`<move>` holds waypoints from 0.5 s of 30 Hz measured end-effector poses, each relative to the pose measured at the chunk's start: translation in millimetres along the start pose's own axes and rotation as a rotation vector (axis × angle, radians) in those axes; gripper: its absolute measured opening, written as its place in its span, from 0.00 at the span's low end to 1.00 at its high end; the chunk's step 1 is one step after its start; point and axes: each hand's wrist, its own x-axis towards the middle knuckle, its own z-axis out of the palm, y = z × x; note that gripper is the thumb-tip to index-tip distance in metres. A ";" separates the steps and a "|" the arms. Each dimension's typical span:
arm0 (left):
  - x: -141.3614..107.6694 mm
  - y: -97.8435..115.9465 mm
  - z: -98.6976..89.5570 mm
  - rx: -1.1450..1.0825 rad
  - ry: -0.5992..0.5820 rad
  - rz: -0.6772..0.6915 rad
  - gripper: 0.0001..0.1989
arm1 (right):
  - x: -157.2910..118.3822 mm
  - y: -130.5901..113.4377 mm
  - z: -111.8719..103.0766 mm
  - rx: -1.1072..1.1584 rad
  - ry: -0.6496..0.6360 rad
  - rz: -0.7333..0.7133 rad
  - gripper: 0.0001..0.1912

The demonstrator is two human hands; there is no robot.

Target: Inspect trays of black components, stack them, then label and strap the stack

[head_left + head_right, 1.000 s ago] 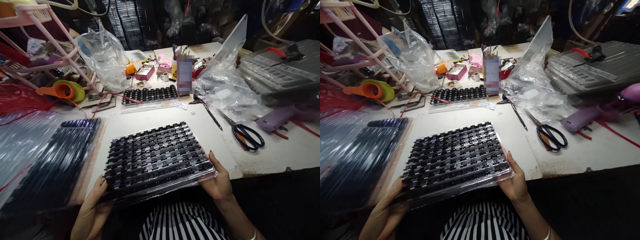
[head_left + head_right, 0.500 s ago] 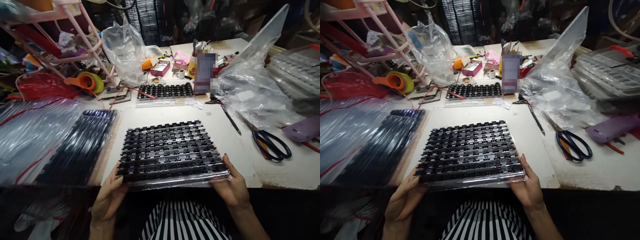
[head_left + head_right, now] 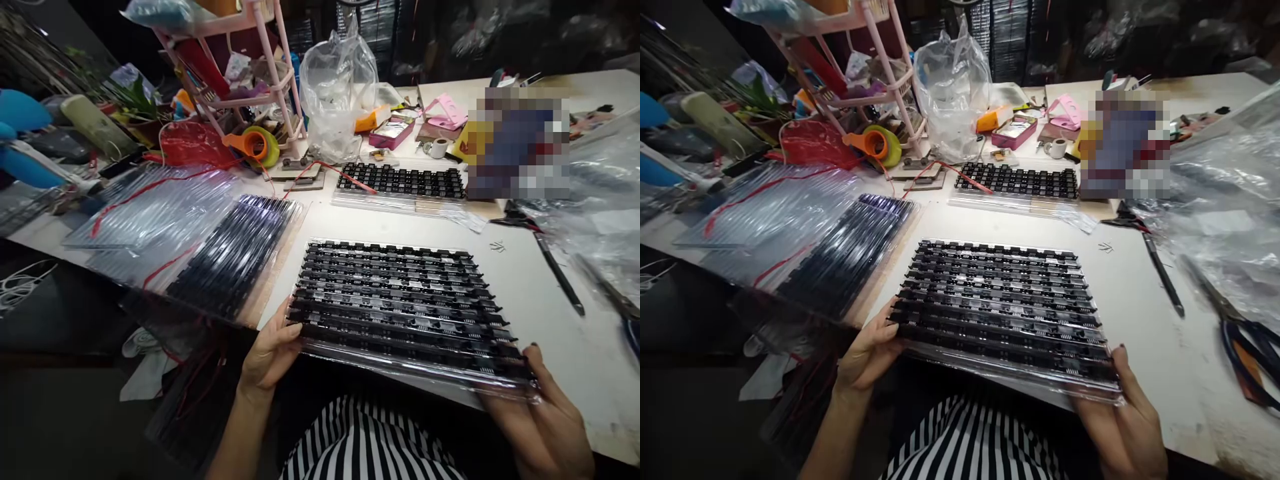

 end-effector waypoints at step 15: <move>0.0 6.9 3.7 0.080 0.133 -0.077 0.33 | -6.7 1.3 1.2 0.065 -0.221 0.053 0.18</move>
